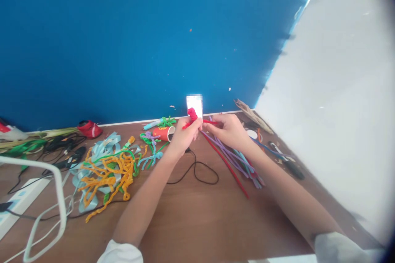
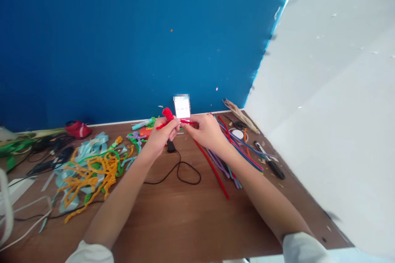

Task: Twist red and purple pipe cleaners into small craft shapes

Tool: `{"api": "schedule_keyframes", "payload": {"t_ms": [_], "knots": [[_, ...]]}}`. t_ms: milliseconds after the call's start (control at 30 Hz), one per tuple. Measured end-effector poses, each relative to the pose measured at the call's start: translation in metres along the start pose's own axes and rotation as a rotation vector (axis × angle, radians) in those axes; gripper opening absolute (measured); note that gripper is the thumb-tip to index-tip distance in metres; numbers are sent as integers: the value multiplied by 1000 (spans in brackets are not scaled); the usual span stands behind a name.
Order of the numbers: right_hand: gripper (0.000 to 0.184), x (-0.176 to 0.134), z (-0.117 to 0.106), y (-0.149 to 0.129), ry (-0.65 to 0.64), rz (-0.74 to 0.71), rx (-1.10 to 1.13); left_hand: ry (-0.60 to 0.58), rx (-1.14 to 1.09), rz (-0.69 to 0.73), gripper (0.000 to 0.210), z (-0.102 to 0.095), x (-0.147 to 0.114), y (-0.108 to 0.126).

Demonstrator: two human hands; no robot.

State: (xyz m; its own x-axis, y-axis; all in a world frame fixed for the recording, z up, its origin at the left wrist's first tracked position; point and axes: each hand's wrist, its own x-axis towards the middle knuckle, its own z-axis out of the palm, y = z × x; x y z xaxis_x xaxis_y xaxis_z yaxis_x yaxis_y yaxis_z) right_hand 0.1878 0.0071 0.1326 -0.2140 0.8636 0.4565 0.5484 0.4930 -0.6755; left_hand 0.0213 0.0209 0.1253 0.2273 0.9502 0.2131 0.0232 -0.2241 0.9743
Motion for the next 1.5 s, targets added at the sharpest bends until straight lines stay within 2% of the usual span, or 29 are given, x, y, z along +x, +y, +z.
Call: {"api": "schedule_keyframes", "payload": {"t_ms": [67, 133, 233, 367, 467, 633, 800, 1000, 1267, 1400, 1500], "knots": [[33, 2, -3, -2, -155, 111, 304, 62, 114, 56, 30, -1, 1, -2], [35, 4, -5, -2, -241, 226, 564, 73, 199, 92, 31, -2, 0, -1], [36, 6, -6, 1, -231, 321, 778, 37, 266, 112, 34, -3, -2, 4], [20, 7, -1, 3, -203, 412, 983, -5, 289, 121, 35, -2, -5, 9], [16, 7, 2, 2, -210, 519, 1140, -29, 289, 128, 35, -2, -6, 9], [9, 6, 6, 5, -157, 481, 1125, -88, 268, 132, 34, -1, -6, 10], [12, 5, 8, 9, -79, 274, 1061, -127, 217, 102, 33, 2, -11, 14], [13, 3, 7, 4, -25, 82, 900, -154, 21, 81, 30, 2, -12, 19], [4, 2, 3, -1, -101, 132, 974, -132, -115, 32, 32, 2, -8, 22], [10, 3, 1, -5, -113, 187, 1046, -135, -179, 30, 32, 2, -8, 21], [11, 3, 3, -5, -94, 165, 1054, -142, -226, 26, 31, 1, -7, 22]]}}
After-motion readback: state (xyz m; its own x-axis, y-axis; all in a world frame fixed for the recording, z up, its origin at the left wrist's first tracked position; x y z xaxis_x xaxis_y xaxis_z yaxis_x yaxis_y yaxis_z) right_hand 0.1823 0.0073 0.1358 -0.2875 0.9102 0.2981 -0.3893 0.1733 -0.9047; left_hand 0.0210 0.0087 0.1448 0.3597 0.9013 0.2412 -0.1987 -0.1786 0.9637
